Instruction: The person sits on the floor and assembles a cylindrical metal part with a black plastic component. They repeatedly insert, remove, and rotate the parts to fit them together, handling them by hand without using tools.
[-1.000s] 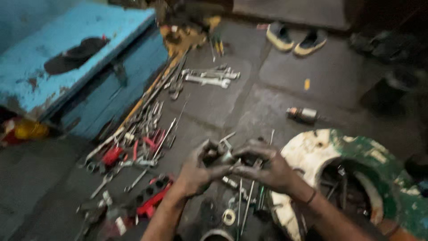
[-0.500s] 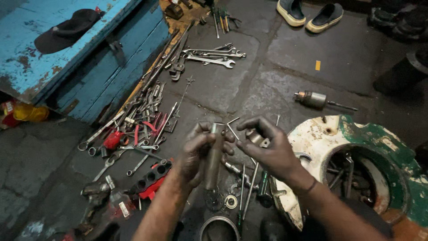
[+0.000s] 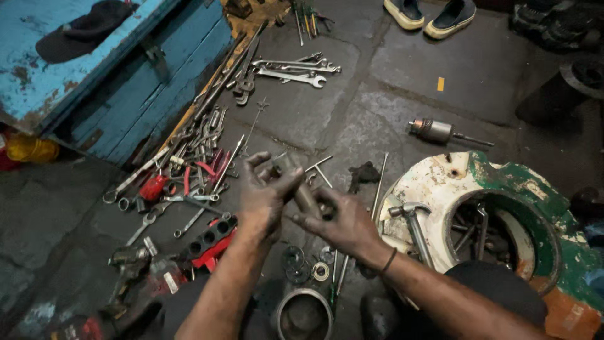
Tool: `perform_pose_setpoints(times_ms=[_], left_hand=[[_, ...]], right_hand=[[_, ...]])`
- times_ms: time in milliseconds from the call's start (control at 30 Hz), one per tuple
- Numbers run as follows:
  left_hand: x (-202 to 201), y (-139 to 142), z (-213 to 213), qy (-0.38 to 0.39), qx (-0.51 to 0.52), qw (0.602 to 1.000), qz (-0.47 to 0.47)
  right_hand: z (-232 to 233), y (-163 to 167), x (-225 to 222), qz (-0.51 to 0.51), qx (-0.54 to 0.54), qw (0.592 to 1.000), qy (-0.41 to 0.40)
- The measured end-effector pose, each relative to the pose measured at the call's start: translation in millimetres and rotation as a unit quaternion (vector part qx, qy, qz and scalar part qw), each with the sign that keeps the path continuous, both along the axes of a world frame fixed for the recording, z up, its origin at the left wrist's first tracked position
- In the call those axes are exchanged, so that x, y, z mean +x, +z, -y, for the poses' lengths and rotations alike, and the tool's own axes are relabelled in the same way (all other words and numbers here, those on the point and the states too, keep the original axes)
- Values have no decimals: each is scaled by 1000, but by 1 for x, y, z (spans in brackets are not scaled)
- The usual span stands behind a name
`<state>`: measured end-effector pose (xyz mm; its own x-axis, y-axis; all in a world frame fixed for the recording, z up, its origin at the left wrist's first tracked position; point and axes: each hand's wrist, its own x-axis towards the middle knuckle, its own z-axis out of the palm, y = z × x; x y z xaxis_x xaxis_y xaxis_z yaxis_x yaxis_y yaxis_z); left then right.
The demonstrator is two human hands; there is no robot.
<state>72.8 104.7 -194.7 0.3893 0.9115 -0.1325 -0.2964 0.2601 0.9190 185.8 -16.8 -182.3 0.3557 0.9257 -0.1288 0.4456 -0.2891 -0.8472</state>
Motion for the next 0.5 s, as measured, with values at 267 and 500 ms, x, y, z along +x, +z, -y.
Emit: perform_pose_setpoints(times_ms=[267,500], left_hand=[[-35,-67,-15,-119,-163,979,-26],[-76,-205,106,-93,-407,908,29]], right_hand=[[31,-42,34,-281,-167,938,119],[90,-108,28,-253,-341,899,106]])
